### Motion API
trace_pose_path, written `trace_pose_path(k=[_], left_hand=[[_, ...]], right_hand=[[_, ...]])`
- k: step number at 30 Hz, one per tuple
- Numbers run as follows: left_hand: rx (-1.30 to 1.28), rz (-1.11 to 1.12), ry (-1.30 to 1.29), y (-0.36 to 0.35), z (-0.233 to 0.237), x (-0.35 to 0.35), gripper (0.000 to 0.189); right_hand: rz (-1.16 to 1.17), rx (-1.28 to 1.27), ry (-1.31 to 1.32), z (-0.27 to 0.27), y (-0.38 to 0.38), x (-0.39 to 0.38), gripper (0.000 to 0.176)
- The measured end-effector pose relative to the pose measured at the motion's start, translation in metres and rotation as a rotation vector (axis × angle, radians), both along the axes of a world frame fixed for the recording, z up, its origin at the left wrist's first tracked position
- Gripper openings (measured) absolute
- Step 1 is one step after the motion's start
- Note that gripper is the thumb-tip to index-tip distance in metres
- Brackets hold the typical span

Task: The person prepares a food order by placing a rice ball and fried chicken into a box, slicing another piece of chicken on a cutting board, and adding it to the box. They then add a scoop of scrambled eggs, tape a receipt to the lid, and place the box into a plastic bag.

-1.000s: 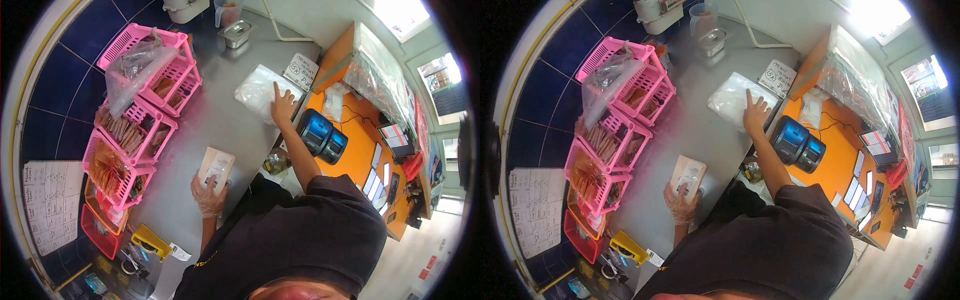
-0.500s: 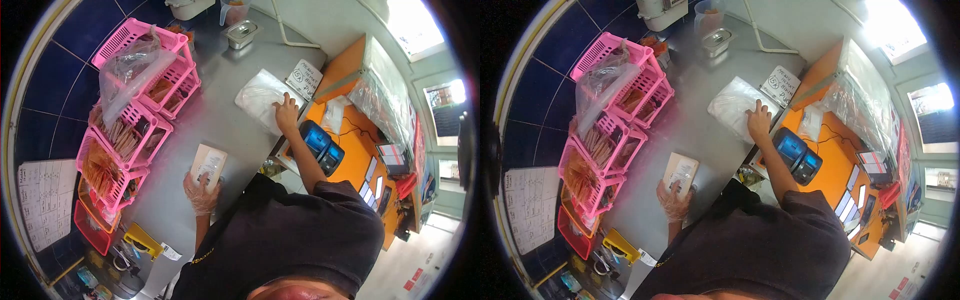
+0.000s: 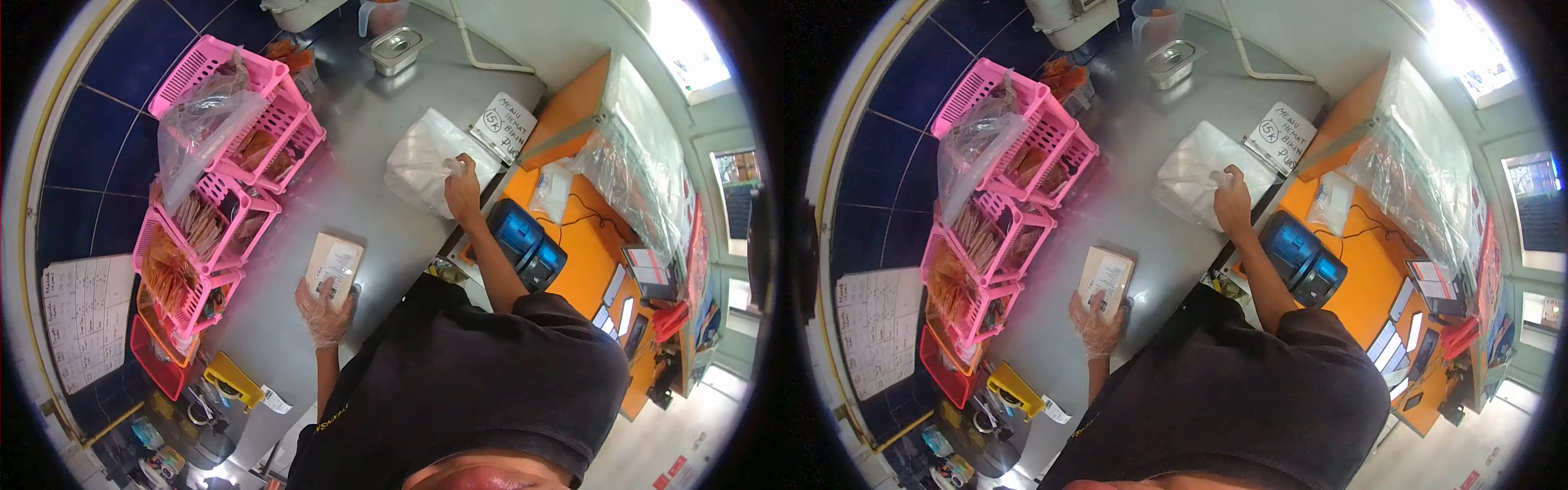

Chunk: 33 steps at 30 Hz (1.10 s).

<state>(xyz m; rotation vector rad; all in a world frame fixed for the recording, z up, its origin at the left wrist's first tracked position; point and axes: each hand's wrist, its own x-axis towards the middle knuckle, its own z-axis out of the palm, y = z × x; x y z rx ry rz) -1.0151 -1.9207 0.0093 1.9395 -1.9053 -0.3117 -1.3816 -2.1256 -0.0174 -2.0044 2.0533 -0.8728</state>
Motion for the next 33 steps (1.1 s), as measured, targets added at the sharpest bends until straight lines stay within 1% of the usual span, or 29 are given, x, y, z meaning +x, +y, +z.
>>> trace_pose_path(k=[1,3,4,6,7,9,10,12,13,15,20,25,28,30,32,33], left_hand=[[-0.007,-0.004,-0.005,0.0,-0.001,0.0,0.063],[0.003,0.001,-0.008,0.0,-0.001,-0.001,0.063],[0.013,-0.002,-0.011,0.0,0.0,-0.001,0.063],[0.002,-0.007,-0.009,-0.002,0.001,0.0,0.063],[-0.013,-0.019,-0.006,-0.001,0.002,-0.001,0.063],[-0.001,-0.016,-0.012,0.001,0.001,-0.002,0.064],[0.005,-0.006,-0.018,0.0,0.002,-0.001,0.064],[0.036,0.011,-0.035,-0.001,0.006,-0.004,0.063],[0.071,0.021,-0.047,-0.001,0.009,-0.005,0.063],[0.046,0.01,-0.034,0.0,0.005,-0.004,0.062],[0.005,-0.013,-0.011,0.001,0.001,-0.001,0.061],[0.041,0.002,-0.017,0.0,0.005,-0.003,0.063],[0.048,0.009,-0.031,0.0,0.003,-0.003,0.063],[0.04,-0.002,-0.025,0.0,0.002,-0.002,0.063],[0.041,-0.008,-0.02,0.003,0.001,-0.001,0.062],[0.081,0.005,-0.015,0.003,0.003,-0.002,0.064]], right_hand=[[0.01,0.001,-0.002,-0.006,0.002,0.002,0.033],[-0.148,-0.019,-0.353,-0.009,0.009,0.006,0.026],[-0.143,-0.016,-0.353,-0.005,0.01,0.004,0.026],[0.189,-0.148,0.258,0.005,0.015,-0.003,0.02],[0.188,-0.144,0.258,0.0,0.015,-0.003,0.02],[0.004,-0.008,0.329,-0.005,0.009,0.002,0.017],[0.006,-0.016,0.327,-0.001,0.005,0.004,0.017],[-0.241,0.056,0.391,0.007,0.001,0.011,0.022],[-0.243,0.058,0.389,0.007,0.001,0.014,0.022],[-0.324,0.04,0.256,0.006,-0.003,0.019,0.022],[-0.357,0.032,0.281,-0.004,-0.007,0.019,0.022],[-0.388,0.025,0.305,0.001,-0.016,0.017,0.025],[-0.379,0.067,0.311,-0.004,-0.017,0.016,0.025],[-0.452,0.107,0.257,-0.011,-0.023,0.017,0.026],[-0.445,0.105,0.231,-0.025,-0.03,0.013,0.027],[-0.439,0.101,0.208,-0.031,-0.032,0.009,0.028]])
